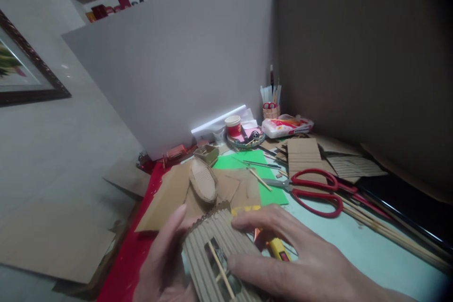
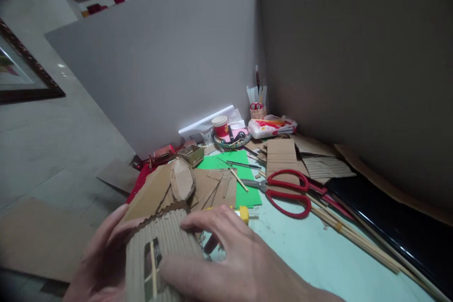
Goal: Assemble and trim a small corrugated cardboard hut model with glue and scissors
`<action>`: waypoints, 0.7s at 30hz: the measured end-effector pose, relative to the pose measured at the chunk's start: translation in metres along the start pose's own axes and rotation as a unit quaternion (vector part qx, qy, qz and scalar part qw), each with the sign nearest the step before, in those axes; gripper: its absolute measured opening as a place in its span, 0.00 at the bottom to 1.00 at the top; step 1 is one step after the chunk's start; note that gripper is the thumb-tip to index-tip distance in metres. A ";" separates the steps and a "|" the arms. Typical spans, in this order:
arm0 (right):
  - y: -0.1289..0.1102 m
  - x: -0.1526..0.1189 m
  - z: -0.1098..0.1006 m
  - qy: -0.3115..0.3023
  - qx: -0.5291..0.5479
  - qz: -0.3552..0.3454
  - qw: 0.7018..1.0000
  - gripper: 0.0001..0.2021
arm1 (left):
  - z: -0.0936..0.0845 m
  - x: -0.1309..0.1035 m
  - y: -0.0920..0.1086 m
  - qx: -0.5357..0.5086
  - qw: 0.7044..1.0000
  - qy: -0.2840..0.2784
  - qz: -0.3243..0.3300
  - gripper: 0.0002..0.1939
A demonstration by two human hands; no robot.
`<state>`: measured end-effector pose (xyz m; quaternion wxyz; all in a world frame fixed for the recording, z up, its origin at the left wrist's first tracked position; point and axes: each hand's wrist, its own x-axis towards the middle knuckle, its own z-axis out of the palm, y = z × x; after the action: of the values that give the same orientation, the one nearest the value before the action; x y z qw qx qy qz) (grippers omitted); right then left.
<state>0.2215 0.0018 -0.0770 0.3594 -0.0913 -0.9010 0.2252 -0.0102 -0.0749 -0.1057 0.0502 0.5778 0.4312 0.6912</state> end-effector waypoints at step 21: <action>0.002 -0.003 0.010 0.002 0.053 0.008 0.999 0.24 | 0.005 -0.017 0.002 0.270 0.959 -0.062 0.059 0.13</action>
<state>0.2166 -0.0010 -0.0864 0.3635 -0.0798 -0.8863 0.2756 0.0005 -0.0835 -0.1175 -0.1213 0.6360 0.5630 0.5137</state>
